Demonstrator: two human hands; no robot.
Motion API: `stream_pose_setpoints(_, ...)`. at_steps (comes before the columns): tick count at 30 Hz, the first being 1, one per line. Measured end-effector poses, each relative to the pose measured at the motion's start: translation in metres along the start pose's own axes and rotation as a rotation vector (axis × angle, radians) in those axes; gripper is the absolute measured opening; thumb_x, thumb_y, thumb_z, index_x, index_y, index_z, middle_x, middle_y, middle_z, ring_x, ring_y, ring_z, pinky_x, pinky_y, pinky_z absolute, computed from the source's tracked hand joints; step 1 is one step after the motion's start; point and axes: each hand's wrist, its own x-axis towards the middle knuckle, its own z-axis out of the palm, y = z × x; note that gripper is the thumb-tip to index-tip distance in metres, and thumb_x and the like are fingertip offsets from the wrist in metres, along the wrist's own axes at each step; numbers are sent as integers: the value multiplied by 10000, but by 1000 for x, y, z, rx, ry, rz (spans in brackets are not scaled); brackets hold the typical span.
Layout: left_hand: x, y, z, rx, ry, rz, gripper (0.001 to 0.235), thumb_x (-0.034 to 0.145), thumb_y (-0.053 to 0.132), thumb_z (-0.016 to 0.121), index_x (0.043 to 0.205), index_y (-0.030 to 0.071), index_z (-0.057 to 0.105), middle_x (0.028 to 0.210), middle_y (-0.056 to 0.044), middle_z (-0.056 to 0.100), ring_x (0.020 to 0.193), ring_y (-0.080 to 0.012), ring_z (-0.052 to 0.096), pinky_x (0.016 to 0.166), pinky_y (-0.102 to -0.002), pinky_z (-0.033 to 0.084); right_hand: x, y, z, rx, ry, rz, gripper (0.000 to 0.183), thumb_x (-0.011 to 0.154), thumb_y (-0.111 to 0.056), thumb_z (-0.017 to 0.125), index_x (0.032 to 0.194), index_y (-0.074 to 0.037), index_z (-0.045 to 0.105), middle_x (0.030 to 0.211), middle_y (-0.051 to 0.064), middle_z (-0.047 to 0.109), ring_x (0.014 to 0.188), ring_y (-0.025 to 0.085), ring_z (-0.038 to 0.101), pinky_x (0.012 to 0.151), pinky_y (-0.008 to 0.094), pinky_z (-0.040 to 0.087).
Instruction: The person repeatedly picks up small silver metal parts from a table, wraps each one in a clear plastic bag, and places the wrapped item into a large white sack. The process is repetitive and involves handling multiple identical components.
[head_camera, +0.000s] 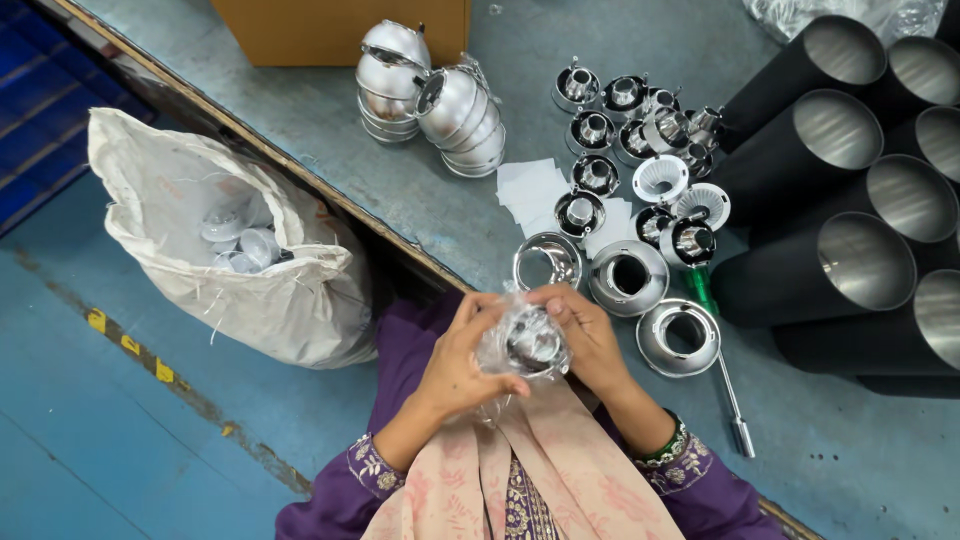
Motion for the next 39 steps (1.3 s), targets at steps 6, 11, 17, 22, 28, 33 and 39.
stream_pose_setpoints(6,14,-2,-4,-82,-130,100,1097,544,549,942,1468,120,535,1349,-137,519,1269,-319,588,1065,-409,500,-9,-1,9,-339,70,-275,346,1115,-324,491,1120,-36,681,1139,99,553,1100,188,542,995,318,438)
stream_pose_setpoints(11,21,-4,-6,-111,-202,129,1016,593,499,967,1460,154,568,1356,-129,528,1296,-299,572,1108,-404,495,-10,5,21,-305,179,-350,286,1099,-322,484,1228,-73,542,1225,94,432,1183,195,450,1078,343,383)
stream_pose_setpoints(17,24,-4,-9,-212,-263,214,1040,549,460,984,1446,150,560,1365,-125,475,1343,-302,494,1178,-426,432,-7,14,22,-109,228,-394,358,1091,-297,556,1307,-89,360,1242,94,394,1080,161,434,975,323,412)
stream_pose_setpoints(22,22,0,-13,-275,-313,115,939,602,435,980,1409,139,601,1378,-134,481,1372,-301,495,1194,-420,413,-3,12,15,-90,137,-344,304,1101,-324,543,1258,-79,452,1178,67,453,1008,123,457,929,276,417)
stream_pose_setpoints(28,14,28,-12,154,-36,39,873,530,441,996,1303,259,633,1362,-128,521,1133,-335,679,922,-408,575,-10,-33,5,-429,452,-423,210,1042,-227,669,1130,-39,641,1127,58,519,902,119,524,744,248,454)
stream_pose_setpoints(33,16,44,-25,322,19,85,892,467,368,973,1284,279,627,1320,-138,524,1025,-381,686,785,-433,587,-26,-73,6,-702,123,-597,202,853,-94,795,1021,-32,704,955,65,669,784,181,616,690,279,487)
stream_pose_setpoints(39,20,50,-21,379,57,47,906,439,329,956,1280,284,624,1324,-120,530,998,-353,694,735,-409,587,-24,-73,31,-767,188,-678,290,871,-60,806,1104,-31,636,1051,117,661,891,234,663,747,309,531)
